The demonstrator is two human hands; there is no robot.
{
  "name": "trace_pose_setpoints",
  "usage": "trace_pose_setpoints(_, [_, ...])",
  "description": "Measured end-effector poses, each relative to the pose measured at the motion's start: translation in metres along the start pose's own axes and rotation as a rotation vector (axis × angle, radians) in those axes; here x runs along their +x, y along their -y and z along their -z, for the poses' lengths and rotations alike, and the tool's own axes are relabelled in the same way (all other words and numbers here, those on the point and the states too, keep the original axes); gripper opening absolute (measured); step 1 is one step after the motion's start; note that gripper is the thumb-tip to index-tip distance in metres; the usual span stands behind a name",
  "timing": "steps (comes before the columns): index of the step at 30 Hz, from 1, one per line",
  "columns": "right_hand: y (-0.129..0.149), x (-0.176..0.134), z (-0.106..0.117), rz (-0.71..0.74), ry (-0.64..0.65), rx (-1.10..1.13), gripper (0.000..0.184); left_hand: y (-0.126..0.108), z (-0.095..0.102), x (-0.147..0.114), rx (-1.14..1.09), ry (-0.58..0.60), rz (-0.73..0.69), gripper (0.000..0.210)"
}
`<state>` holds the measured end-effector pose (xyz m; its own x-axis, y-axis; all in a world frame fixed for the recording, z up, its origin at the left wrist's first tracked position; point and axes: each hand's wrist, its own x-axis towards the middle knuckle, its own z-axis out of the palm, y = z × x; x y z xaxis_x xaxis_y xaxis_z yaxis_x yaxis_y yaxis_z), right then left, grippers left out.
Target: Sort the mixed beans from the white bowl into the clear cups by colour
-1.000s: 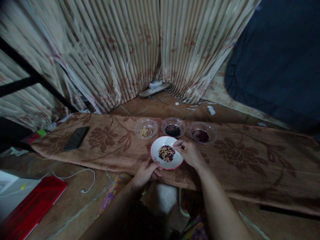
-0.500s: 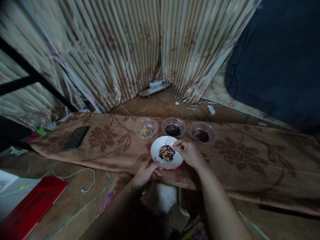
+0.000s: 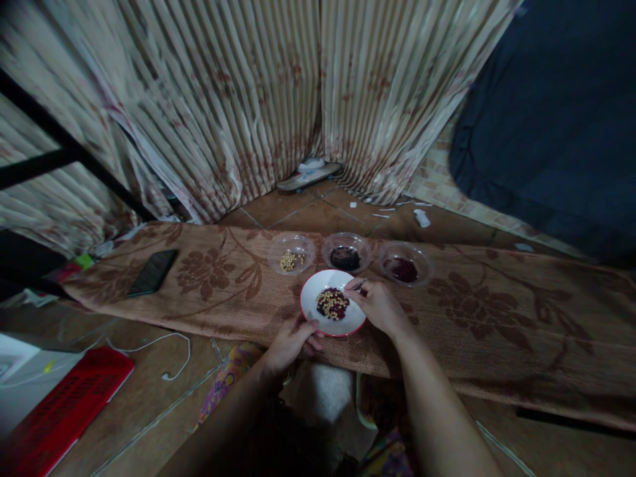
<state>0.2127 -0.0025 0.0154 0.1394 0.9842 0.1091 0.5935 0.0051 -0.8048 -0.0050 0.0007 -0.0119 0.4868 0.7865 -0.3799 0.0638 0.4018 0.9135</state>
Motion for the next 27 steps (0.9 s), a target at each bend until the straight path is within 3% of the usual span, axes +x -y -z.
trace_pose_setpoints(15, [0.003,-0.001,0.001,-0.001,0.010,-0.029,0.024,-0.001,0.000,-0.001,0.001,0.002,0.003,0.041])
trace_pose_setpoints(21, [0.018,-0.001,0.000,0.019,0.089,-0.113,0.022,-0.002,0.001,-0.001,0.000,0.011,0.007,0.041])
trace_pose_setpoints(27, [0.014,0.002,0.001,0.067,0.180,-0.098,0.016,-0.001,0.001,-0.001,0.004,0.023,-0.002,0.040])
